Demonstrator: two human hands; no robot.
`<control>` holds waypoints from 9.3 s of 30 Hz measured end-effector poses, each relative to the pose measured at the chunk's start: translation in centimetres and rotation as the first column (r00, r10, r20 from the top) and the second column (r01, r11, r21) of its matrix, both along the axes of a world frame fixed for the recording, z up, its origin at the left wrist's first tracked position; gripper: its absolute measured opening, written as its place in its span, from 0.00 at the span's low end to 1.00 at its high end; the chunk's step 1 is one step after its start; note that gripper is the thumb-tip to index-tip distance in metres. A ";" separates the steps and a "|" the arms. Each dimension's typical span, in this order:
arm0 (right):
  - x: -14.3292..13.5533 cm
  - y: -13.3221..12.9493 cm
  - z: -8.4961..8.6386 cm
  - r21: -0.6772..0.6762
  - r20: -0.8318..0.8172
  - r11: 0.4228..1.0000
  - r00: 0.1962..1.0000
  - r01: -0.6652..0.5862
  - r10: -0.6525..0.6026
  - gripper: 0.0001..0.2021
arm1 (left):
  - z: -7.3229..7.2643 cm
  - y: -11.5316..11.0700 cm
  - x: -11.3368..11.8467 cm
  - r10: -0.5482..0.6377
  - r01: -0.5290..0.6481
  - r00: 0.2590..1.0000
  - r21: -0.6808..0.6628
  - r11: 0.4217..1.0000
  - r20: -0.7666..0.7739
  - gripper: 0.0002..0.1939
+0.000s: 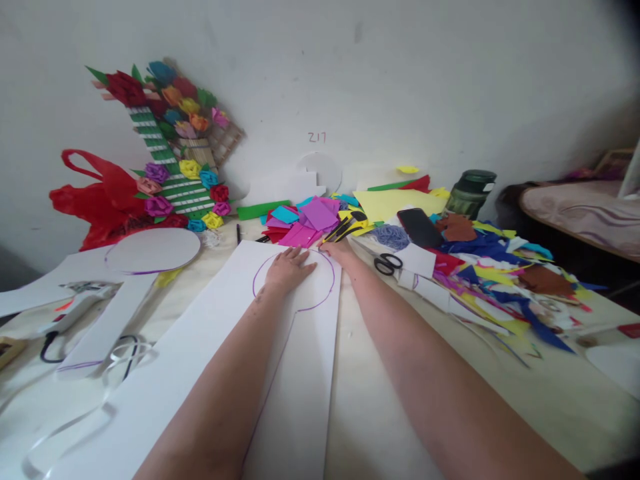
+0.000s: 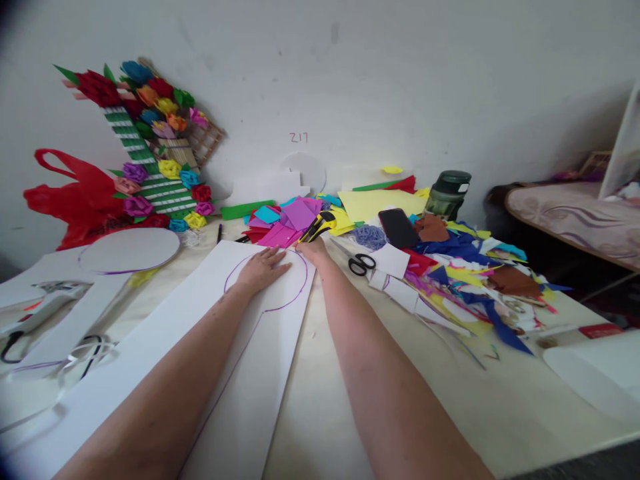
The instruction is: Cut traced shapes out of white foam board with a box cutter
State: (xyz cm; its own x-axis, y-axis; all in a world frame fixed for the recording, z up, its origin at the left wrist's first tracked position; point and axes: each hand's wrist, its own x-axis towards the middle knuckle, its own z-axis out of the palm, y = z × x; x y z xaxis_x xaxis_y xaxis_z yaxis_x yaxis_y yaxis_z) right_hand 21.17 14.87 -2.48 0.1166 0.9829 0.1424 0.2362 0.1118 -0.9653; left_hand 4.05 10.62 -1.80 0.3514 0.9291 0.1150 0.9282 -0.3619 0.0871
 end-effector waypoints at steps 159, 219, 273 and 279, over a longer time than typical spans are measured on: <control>0.1 -3.2 0.8 -0.041 -0.028 0.990 0.990 0.136 -0.137 0.07 | 0.8 -1.9 1.4 0.155 -0.153 0.987 -0.053 0.987 0.043 0.30; 0.9 -3.2 0.7 -0.039 -0.033 0.995 0.996 0.087 -0.089 0.08 | 1.0 -1.9 1.3 0.146 -0.143 0.988 -0.060 0.988 0.048 0.31; 1.0 -3.5 0.5 -0.075 -0.017 0.992 0.994 0.103 -0.104 0.09 | 0.7 -1.7 1.3 0.159 -0.156 0.987 -0.059 0.986 0.040 0.34; 1.0 -3.5 0.5 -0.077 -0.023 0.991 0.994 0.108 -0.110 0.09 | 0.6 -1.6 1.3 0.153 -0.151 0.987 -0.047 0.987 0.041 0.34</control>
State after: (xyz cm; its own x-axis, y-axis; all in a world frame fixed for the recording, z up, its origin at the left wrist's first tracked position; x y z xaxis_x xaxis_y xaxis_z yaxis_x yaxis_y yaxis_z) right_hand 22.16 11.32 -2.01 0.2267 0.9719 0.0633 0.2162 0.0132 -0.9763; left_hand 5.36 9.00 -1.22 0.2011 0.9758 0.0858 0.9670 -0.2118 0.1415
